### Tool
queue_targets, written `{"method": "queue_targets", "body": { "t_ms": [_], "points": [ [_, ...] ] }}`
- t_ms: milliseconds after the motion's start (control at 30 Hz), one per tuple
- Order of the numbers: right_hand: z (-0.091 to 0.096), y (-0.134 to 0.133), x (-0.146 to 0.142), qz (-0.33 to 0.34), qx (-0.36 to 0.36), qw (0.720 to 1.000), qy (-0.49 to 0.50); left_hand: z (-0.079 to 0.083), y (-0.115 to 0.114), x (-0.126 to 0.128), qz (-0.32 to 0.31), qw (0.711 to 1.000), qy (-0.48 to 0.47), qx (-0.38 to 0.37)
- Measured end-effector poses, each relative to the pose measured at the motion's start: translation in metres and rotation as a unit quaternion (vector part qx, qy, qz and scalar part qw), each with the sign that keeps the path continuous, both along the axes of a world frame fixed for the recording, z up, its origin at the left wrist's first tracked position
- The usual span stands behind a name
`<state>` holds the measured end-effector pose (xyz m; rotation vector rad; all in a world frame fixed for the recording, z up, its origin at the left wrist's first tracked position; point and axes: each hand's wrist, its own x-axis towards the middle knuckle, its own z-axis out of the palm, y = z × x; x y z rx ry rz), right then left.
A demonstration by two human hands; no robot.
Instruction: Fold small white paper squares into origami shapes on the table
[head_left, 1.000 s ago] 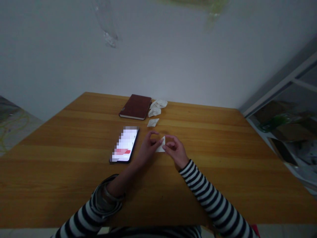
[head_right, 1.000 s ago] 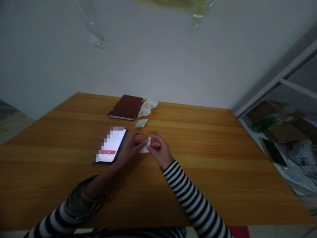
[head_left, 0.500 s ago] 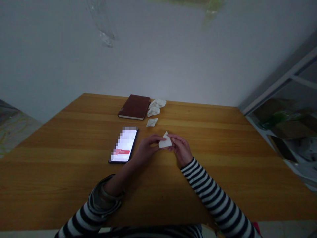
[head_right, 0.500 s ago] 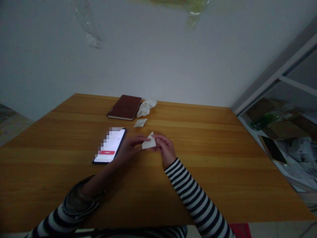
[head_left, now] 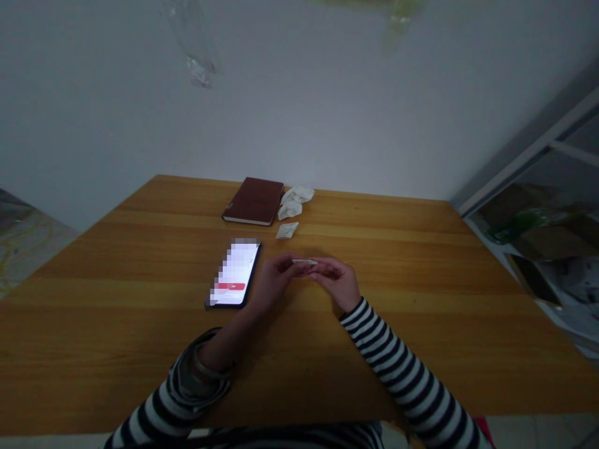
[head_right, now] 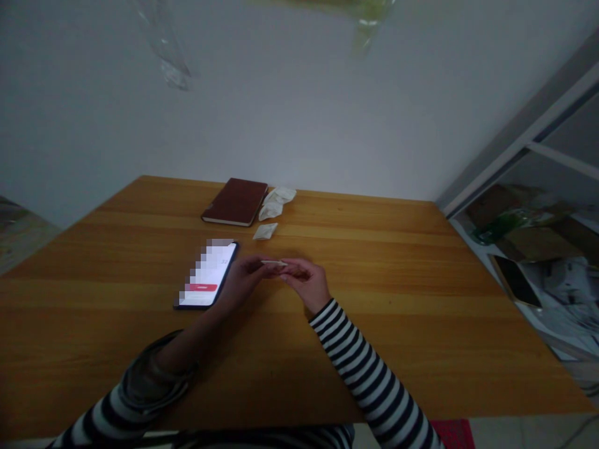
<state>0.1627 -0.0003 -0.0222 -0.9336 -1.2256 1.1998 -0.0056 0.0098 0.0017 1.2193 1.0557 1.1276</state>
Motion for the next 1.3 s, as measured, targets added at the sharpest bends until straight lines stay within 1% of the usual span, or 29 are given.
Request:
{"method": "queue_targets", "body": {
  "t_ms": [100,167,267,333,400,467,600,667,767,900,1000,1067,1167,1300],
  "points": [
    [-0.003,0.001,-0.001,-0.040,-0.023,0.999,0.008,-0.003,-0.002,0.004,-0.022,1.000,-0.013,-0.012],
    [-0.005,0.000,-0.001,-0.049,-0.039,0.998,0.020,-0.002,-0.004,0.006,-0.023,0.999,-0.019,-0.012],
    [-0.003,-0.002,-0.002,-0.060,-0.044,0.996,0.044,0.001,-0.007,0.009,0.015,1.000,-0.004,0.003],
    [0.000,-0.004,-0.003,-0.076,-0.032,0.995,0.052,0.004,-0.009,0.008,0.046,0.998,0.024,0.020],
    [0.005,-0.006,-0.003,-0.090,-0.017,0.995,0.046,0.006,-0.010,0.008,0.063,0.996,0.047,0.030],
    [0.009,-0.008,-0.003,-0.095,-0.009,0.995,0.039,0.007,-0.012,0.007,0.069,0.996,0.050,0.028],
    [0.013,-0.010,-0.005,-0.100,-0.014,0.994,0.042,0.007,-0.013,0.011,0.069,0.998,0.002,-0.012],
    [0.012,-0.010,-0.007,-0.107,-0.023,0.993,0.044,0.005,-0.014,0.015,0.067,0.997,-0.034,-0.037],
    [0.010,-0.011,-0.010,-0.117,-0.041,0.991,0.056,0.003,-0.014,0.019,0.080,0.992,-0.076,-0.059],
    [0.007,-0.009,-0.013,-0.120,-0.071,0.986,0.094,0.000,-0.011,0.018,0.094,0.991,-0.072,-0.060],
    [0.006,-0.008,-0.013,-0.105,-0.074,0.986,0.102,-0.001,-0.008,0.016,0.082,0.994,-0.061,-0.049],
    [0.005,-0.008,-0.013,-0.093,-0.074,0.987,0.107,-0.001,-0.007,0.015,0.085,0.994,-0.059,-0.042],
    [0.004,-0.009,-0.014,-0.082,-0.073,0.987,0.114,0.000,-0.008,0.016,0.112,0.992,-0.041,-0.043],
    [-0.001,-0.009,-0.017,-0.087,-0.076,0.987,0.112,-0.001,-0.010,0.019,0.144,0.988,-0.012,-0.053]
  ]
}}
